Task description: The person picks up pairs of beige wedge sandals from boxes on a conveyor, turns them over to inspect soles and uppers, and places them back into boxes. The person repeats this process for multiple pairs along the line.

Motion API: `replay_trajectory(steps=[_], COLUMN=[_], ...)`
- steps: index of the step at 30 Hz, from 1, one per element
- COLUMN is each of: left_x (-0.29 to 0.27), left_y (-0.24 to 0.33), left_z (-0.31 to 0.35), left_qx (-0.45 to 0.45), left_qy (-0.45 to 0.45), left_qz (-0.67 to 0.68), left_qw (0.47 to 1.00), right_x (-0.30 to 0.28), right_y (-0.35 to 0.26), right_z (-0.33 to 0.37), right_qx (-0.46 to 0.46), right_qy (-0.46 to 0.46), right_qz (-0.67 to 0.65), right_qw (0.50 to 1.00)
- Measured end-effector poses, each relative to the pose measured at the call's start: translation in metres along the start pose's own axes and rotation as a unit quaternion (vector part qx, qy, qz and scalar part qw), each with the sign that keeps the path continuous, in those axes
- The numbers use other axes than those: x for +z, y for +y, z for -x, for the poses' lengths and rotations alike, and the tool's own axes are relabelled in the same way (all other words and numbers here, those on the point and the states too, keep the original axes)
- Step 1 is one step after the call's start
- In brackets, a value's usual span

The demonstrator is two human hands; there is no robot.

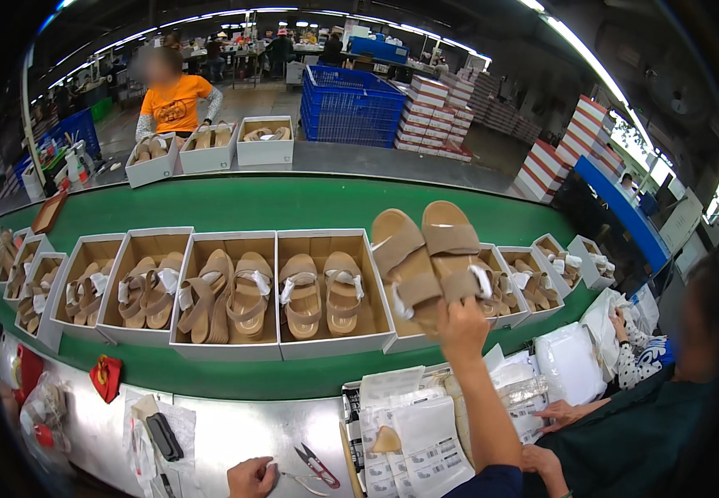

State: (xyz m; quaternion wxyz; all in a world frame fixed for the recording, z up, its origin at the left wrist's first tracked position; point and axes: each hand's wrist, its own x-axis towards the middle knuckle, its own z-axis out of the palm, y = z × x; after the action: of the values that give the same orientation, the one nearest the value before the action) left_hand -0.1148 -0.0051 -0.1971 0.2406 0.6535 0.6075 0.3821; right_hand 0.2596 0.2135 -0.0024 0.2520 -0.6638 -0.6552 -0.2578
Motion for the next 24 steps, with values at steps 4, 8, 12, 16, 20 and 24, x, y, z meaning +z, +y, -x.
replay_trajectory(steps=[4,8,12,16,20,24], left_x=[-0.007,-0.050,-0.074,-0.097,-0.155,-0.269], left_y=[-0.017,0.033,0.019,-0.028,-0.001,0.069], left_z=[0.000,-0.033,-0.015,0.024,0.027,-0.028], left_qx=[-0.074,-0.025,-0.104,-0.247,-0.204,0.259], left_qy=[0.022,0.019,0.025,0.017,0.092,0.251], left_qz=[0.161,0.338,0.437,0.535,0.338,0.199], left_qw=[0.984,0.941,0.893,0.808,0.914,0.911], right_x=[-0.052,-0.075,-0.073,-0.090,-0.124,-0.201], right_y=[-0.092,-0.191,-0.270,-0.289,-0.251,-0.192], right_z=[0.040,0.112,0.196,0.225,0.169,0.070], right_qx=[-0.048,-0.022,0.023,-0.002,-0.021,-0.020], right_qy=[0.027,-0.056,-0.256,-0.314,-0.258,0.131], right_qz=[-0.211,-0.352,-0.373,-0.453,-0.545,-0.546], right_qw=[0.976,0.934,0.892,0.834,0.797,0.827])
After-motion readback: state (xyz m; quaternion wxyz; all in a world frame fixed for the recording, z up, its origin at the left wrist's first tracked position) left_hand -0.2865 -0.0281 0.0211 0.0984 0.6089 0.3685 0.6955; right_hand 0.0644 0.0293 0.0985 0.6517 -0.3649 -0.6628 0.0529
